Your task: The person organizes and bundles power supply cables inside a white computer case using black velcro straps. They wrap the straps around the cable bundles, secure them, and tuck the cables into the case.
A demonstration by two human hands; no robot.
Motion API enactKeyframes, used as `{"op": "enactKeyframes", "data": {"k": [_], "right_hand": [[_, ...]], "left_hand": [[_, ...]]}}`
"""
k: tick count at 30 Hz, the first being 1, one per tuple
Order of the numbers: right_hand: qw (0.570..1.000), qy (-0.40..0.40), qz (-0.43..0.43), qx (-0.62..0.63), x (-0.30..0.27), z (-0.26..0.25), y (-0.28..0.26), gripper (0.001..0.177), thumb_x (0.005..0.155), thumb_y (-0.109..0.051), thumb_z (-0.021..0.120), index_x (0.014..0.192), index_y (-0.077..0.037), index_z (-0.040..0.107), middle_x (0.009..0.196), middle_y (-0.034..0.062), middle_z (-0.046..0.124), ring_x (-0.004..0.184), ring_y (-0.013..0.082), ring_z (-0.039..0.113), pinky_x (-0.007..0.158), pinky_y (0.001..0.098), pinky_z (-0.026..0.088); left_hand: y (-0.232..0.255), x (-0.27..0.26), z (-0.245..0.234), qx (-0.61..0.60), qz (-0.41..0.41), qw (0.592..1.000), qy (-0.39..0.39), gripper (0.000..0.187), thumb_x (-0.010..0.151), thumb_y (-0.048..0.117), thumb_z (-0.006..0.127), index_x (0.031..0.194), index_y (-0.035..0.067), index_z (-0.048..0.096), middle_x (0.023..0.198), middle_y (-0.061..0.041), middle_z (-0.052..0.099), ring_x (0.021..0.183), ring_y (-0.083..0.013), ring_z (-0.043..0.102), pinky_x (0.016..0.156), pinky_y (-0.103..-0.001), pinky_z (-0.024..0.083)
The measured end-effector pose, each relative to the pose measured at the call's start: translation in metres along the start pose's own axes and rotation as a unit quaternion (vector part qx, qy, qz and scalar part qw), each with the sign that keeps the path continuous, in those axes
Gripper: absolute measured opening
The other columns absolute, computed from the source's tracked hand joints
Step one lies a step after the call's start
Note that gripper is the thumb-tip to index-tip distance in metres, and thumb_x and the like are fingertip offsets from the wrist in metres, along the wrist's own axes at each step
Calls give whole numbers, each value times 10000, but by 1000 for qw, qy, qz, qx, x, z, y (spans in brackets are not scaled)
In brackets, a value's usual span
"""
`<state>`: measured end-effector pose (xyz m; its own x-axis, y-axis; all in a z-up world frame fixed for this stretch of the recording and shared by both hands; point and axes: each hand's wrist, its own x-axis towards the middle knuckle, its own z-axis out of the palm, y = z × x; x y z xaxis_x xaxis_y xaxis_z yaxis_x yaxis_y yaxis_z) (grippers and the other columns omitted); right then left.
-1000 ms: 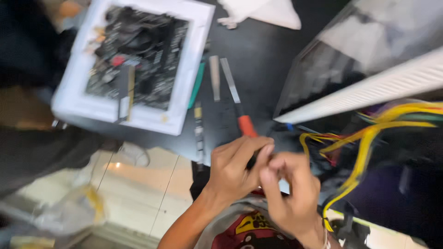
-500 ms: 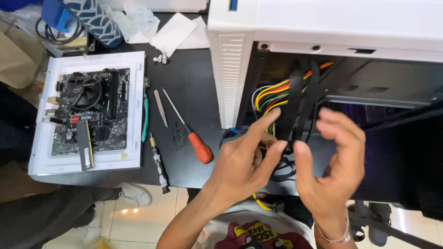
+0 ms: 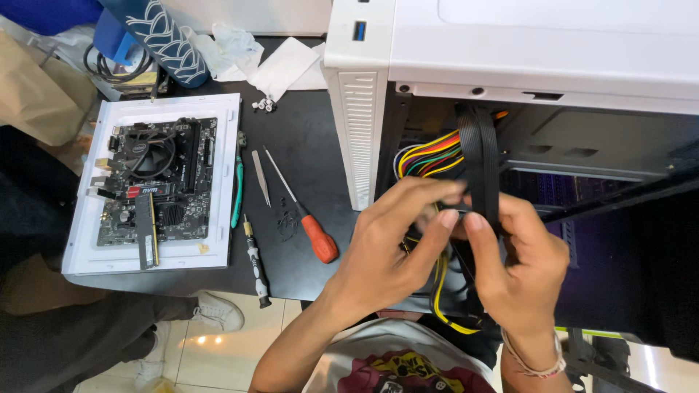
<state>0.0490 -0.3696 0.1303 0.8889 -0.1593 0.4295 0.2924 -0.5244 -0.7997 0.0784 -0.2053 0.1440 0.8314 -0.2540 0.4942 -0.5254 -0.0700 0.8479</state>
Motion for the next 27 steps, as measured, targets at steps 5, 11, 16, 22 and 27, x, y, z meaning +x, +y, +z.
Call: {"op": "enactKeyframes", "data": {"k": [5,11,16,22,27], "right_hand": [[991,-82,42,98,-1,-9,1,154,1075,-186,559,1027,-56,625,762,18,661,702,95,600,707,246,502],[979,-106,39,172,9,-11,-11,229,1133,-222,460,1010,-54,555,771,36,558,714,129,531,700,292,488],[993,-97,47,55,17,-16,-36,251,1142,-226,446,959,-68,511,673,10,610,623,129,587,652,299,505],[983,-143,111,-23,39,-18,-58,319,1134,-298,473,985,-91,665,554,-19,638,540,89,581,623,283,512],[976,-153,129,-88,59,-14,-69,496,1162,-307,434,747,-65,559,402,47,574,419,157,731,538,290,556]], "left_hand": [[10,9,-2,6,3,998,-61,449,1158,315,376,1392,-9,582,1477,-195,624,1417,-337,630,1234,-426,478],[6,1,1,-8,-17,995,-96,544,1164,436,310,1450,38,545,1423,-121,631,1373,-298,610,1201,-409,460],[13,-13,7,-38,-93,986,-130,567,1108,366,472,1565,33,439,1149,-48,653,943,-192,600,922,-326,520],[14,-16,10,-90,-186,959,-195,492,1082,550,325,1232,111,488,901,-1,448,797,-177,444,747,-353,425],[-14,-30,30,-35,-154,958,-239,550,1097,470,421,731,69,337,651,-40,250,627,-202,288,591,-426,300]]}}
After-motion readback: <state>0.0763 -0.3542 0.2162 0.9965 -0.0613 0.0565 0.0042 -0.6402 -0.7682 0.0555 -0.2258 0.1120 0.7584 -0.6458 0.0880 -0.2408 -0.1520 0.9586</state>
